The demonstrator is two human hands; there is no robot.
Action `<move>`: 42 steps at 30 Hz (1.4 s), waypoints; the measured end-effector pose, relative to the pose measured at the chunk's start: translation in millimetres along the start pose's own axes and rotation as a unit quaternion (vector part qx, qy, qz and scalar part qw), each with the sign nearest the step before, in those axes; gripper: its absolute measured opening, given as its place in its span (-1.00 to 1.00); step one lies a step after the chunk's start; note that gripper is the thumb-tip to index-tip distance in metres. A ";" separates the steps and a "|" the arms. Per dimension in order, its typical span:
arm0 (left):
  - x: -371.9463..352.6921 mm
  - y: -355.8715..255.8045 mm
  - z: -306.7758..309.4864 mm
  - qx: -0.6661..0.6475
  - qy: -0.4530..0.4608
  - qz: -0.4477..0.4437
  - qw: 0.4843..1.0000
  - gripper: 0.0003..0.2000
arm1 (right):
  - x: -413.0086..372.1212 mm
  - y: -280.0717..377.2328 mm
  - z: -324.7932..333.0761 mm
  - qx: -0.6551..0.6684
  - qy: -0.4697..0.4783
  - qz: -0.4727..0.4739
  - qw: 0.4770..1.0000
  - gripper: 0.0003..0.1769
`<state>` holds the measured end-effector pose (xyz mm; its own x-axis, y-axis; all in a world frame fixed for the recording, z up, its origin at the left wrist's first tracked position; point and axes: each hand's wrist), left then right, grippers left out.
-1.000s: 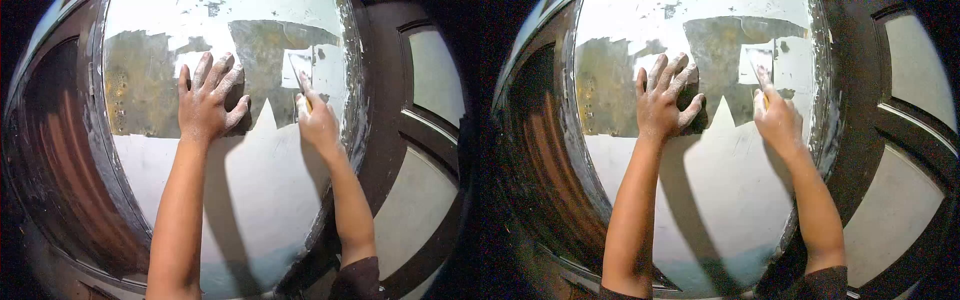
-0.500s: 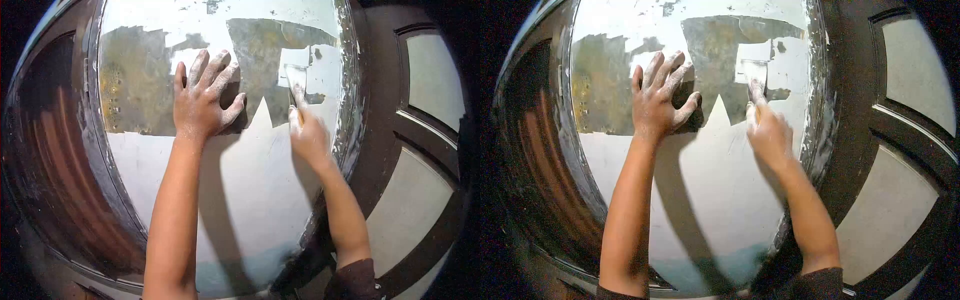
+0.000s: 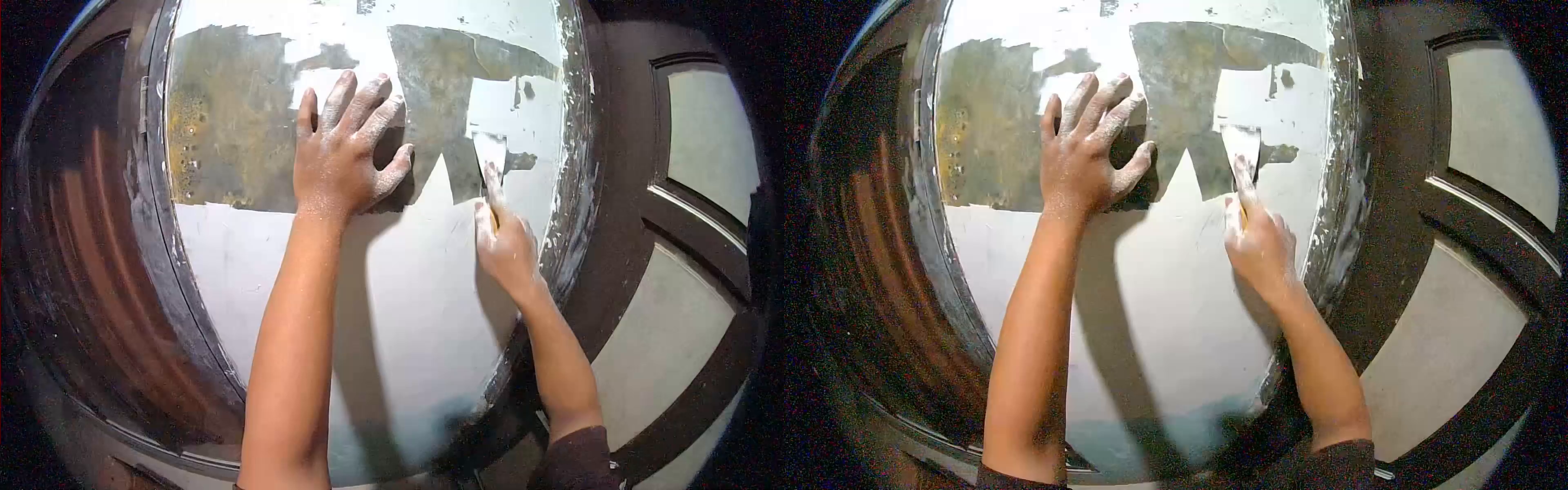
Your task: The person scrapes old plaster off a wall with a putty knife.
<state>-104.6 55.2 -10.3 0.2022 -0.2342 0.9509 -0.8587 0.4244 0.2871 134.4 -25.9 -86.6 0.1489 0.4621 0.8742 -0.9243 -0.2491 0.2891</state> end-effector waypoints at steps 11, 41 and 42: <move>-1.3 1.1 -1.8 -0.003 -0.008 -0.006 1.000 -0.47 | 20.7 13.4 18.4 -0.004 0.020 -0.034 0.999 -0.35; 2.1 -4.0 7.4 0.082 0.081 -0.021 0.993 -0.25 | 6.1 1.8 14.8 -0.063 0.046 0.025 0.997 -0.26; 2.7 -4.7 7.9 0.085 0.090 -0.018 0.992 -0.26 | 11.7 0.0 14.2 -0.070 0.032 0.031 0.997 -0.27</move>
<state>-103.7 45.6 -10.1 0.3009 -0.0804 0.9503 -0.9134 0.2620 0.3114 141.2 -32.6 -70.8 0.0703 0.5044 0.8606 -0.9717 -0.1603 0.1734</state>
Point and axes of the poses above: each hand's wrist, its own x-axis towards the middle knuckle, its own z-axis out of the back of the hand, y = z × x, and after that the axes turned 2 degrees about x, right-handed
